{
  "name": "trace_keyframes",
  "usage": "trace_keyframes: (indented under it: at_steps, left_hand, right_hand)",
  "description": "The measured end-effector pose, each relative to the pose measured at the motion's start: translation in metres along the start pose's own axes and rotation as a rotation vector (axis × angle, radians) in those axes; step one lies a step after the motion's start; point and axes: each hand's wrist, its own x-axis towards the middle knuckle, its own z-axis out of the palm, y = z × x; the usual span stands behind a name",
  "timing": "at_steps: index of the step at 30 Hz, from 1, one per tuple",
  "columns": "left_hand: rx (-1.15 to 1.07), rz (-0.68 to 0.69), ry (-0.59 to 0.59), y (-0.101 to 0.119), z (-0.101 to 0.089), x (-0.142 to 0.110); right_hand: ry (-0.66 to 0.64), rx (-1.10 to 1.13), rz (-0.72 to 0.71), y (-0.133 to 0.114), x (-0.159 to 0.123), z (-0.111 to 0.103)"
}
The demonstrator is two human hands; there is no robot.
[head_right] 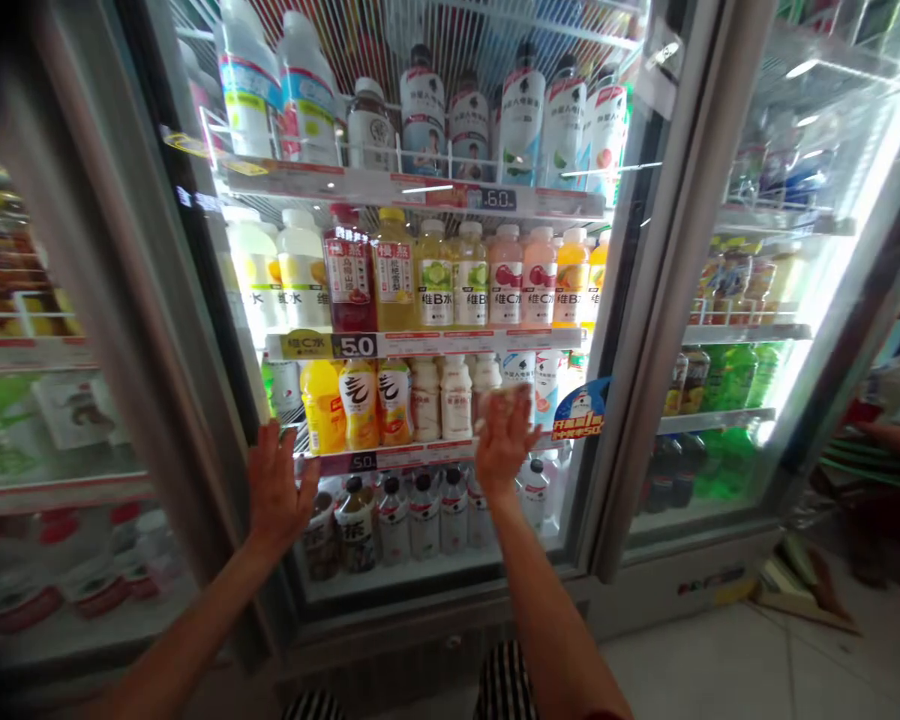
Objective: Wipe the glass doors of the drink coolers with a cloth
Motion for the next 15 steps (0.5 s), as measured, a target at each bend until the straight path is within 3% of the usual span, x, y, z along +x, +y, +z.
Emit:
trace_keyframes:
  at_steps: [2, 3, 6, 8, 10, 11, 13, 15]
  left_hand:
    - [-0.001, 0.039, -0.006, 0.007, 0.006, -0.003]
    - [-0.001, 0.059, -0.005, 0.011, 0.009, -0.003]
    - [-0.011, 0.144, -0.006, 0.023, 0.017, -0.002]
    - [-0.016, 0.187, -0.013, 0.028, 0.021, 0.001]
    - [-0.011, 0.186, -0.016, 0.030, 0.023, 0.003]
    - [-0.007, 0.181, -0.015, 0.031, 0.024, 0.004]
    - [-0.006, 0.177, -0.010, 0.031, 0.026, 0.005]
    - [-0.014, 0.165, -0.001, 0.032, 0.027, 0.004]
  right_hand:
    - [0.061, -0.034, 0.190, 0.013, 0.003, -0.001]
    - [0.058, -0.020, 0.193, 0.006, 0.001, -0.001]
    - [-0.076, 0.086, -0.094, -0.039, -0.010, 0.004]
    - [-0.171, 0.133, -0.297, -0.052, -0.013, 0.005]
    - [-0.166, 0.114, -0.332, -0.031, -0.006, 0.002]
    - [-0.126, 0.081, -0.268, -0.010, 0.001, 0.000]
    - [0.000, 0.001, -0.031, 0.040, 0.016, -0.006]
    - [0.117, -0.055, 0.194, 0.074, 0.026, -0.010]
